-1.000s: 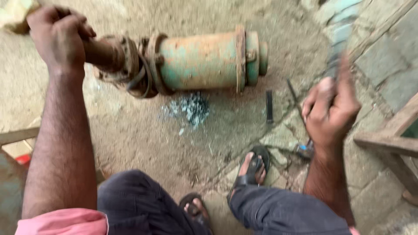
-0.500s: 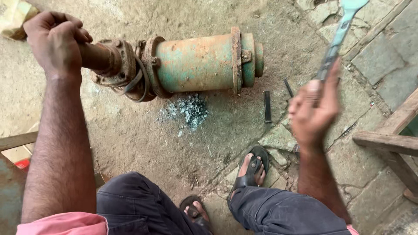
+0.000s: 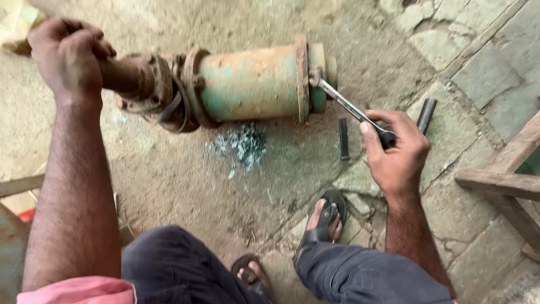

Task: The person sits on the ground and uses a wrench and hammer to loosen and remove a bolt from a cylindrical mechanical part. They repeatedly strike the bolt with the hammer and turn it with the wrench, eventually removing the bolt and placing it on the ground.

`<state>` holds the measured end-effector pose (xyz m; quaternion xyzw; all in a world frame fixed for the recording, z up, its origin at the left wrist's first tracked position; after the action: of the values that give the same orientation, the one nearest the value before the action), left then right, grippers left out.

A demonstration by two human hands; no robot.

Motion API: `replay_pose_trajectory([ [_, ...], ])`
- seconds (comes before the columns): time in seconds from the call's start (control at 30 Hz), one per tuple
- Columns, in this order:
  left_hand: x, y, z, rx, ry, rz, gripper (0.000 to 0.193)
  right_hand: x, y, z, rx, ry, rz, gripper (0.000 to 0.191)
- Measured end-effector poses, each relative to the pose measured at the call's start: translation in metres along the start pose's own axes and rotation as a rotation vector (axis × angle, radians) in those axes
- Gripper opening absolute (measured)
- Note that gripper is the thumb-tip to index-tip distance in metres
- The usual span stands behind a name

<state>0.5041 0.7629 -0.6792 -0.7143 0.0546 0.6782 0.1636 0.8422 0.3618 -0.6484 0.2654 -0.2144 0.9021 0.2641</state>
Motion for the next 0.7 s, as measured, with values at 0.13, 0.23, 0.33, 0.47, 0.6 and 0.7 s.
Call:
replay_pose_trajectory([
  [0.13,0.005,-0.001,0.001,0.003,0.03,0.017,0.03,0.0,-0.014,-0.009,-0.162,-0.329,0.137,0.016],
  [0.23,0.005,0.0,0.002,-0.004,0.02,0.021,0.025,-0.013,-0.026,-0.032,-0.198,-0.537,0.182,0.018],
  [0.33,0.006,0.001,0.0,0.013,0.034,0.062,0.026,-0.018,-0.038,-0.063,-0.144,-0.557,0.261,0.027],
  [0.47,0.006,-0.001,0.0,0.012,0.05,0.081,0.023,-0.017,-0.057,-0.072,-0.081,-0.45,0.347,0.024],
  [0.6,0.009,-0.001,0.002,0.007,0.035,0.098,0.025,-0.022,-0.085,-0.038,-0.157,-0.436,0.29,0.02],
  [0.7,0.009,0.001,0.003,0.0,0.031,0.101,0.024,-0.017,-0.093,-0.009,-0.345,-0.473,0.36,0.019],
])
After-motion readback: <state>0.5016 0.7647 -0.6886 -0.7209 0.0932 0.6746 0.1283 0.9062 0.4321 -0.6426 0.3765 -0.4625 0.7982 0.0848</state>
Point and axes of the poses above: each hand's wrist, its own y-axis away from the middle knuckle, its own z-axis out of the back of the hand, x = y × z, the point moved 9 cm from there along -y, towards the middle knuckle, and after that the axes turned 13 degrees about y, right-handed, at the moved point
